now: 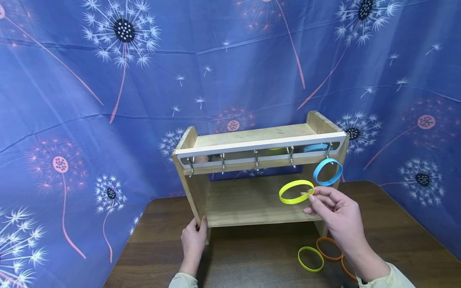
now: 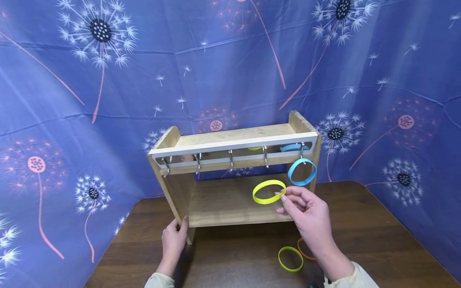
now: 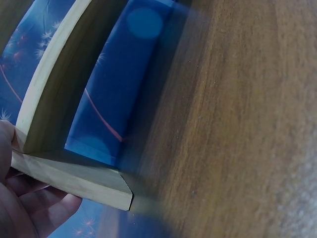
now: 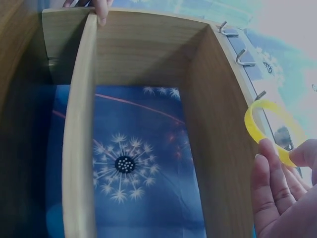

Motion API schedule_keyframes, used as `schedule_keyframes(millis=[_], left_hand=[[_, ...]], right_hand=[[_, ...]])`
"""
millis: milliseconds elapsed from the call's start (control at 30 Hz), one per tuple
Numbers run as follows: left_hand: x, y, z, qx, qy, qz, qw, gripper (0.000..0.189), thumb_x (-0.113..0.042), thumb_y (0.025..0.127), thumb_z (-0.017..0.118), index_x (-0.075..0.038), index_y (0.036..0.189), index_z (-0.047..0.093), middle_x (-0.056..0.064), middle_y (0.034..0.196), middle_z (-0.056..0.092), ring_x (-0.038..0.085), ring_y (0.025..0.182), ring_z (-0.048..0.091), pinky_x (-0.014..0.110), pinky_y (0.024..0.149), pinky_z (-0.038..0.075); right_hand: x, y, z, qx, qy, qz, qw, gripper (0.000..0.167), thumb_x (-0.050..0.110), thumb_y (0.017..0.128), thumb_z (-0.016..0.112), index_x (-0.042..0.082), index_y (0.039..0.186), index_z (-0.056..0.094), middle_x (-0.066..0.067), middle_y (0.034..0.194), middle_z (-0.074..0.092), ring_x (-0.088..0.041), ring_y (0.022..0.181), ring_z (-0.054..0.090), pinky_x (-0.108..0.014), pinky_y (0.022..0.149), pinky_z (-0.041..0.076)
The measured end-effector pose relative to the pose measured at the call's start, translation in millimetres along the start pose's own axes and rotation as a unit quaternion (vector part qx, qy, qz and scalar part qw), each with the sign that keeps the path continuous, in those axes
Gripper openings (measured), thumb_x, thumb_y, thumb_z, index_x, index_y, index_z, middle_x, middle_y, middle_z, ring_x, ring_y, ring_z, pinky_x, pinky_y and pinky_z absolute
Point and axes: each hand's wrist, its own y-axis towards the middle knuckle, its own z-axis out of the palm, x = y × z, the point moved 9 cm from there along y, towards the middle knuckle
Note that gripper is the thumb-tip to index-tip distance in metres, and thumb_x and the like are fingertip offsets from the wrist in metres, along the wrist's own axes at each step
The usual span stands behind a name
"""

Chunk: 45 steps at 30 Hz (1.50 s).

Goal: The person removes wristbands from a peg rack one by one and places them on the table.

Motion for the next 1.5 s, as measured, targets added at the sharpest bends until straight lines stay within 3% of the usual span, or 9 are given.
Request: schedule_keyframes(millis=[333, 567, 800, 1133, 1500], left_hand=[[-0.4, 1.0, -1.9, -0.002, 0.000, 0.000, 1.0000, 0.035, -0.035, 0.092, 0.065, -0.018, 0.064, 0.055, -0.004, 0.052, 0.047, 0.020, 0.052, 0.047, 0.036, 0.050, 0.035], [1.4, 1.7, -2.0, 0.007, 0.007, -0.010, 0.9999, 0.035, -0.037, 0.093, 0.064, -0.018, 0.064, 0.055, -0.003, 0.054, 0.048, 0.022, 0.053, 0.047, 0.036, 0.050, 0.034], [-0.6, 2.2, -1.9, 0.005, 0.004, -0.001, 1.0000, 0.034, -0.036, 0.093, 0.063, -0.017, 0.066, 0.057, -0.003, 0.055, 0.050, 0.020, 0.054, 0.048, 0.037, 0.051, 0.036], [-0.5, 1.0, -0.8, 0.007, 0.007, 0.000, 1.0000, 0.036, -0.036, 0.093, 0.064, -0.017, 0.063, 0.055, -0.003, 0.054, 0.048, 0.022, 0.054, 0.046, 0.037, 0.051, 0.035], [0.5, -0.2, 1.6, 0.007, 0.006, 0.001, 1.0000, 0.037, -0.036, 0.093, 0.064, -0.018, 0.063, 0.053, -0.004, 0.053, 0.047, 0.021, 0.053, 0.045, 0.036, 0.051, 0.034]], right_hand=[[-14, -12.9, -14, -0.002, 0.000, 0.028, 0.9996, 0.021, -0.001, 0.092, 0.064, -0.012, 0.110, 0.058, -0.007, 0.084, 0.073, -0.019, 0.065, 0.068, -0.027, 0.067, 0.055], [-24, -21.7, -22, 0.007, 0.018, 0.046, 0.9988, 0.014, -0.002, 0.092, 0.062, -0.002, 0.107, 0.063, -0.007, 0.085, 0.073, -0.019, 0.065, 0.069, -0.029, 0.066, 0.055], [-31, -29.7, -29, 0.004, 0.012, 0.052, 0.9986, 0.016, -0.004, 0.092, 0.063, -0.012, 0.105, 0.059, -0.008, 0.083, 0.073, -0.021, 0.063, 0.068, -0.029, 0.065, 0.055], [-53, -48.7, -43, 0.012, -0.069, 0.115, 0.9909, 0.020, 0.005, 0.092, 0.066, -0.009, 0.105, 0.059, -0.007, 0.082, 0.073, -0.021, 0.064, 0.069, -0.029, 0.065, 0.055], [-81, -72.0, -57, 0.007, -0.105, 0.179, 0.9782, 0.023, 0.009, 0.093, 0.066, -0.009, 0.106, 0.059, -0.006, 0.082, 0.072, -0.025, 0.064, 0.068, -0.030, 0.065, 0.055]])
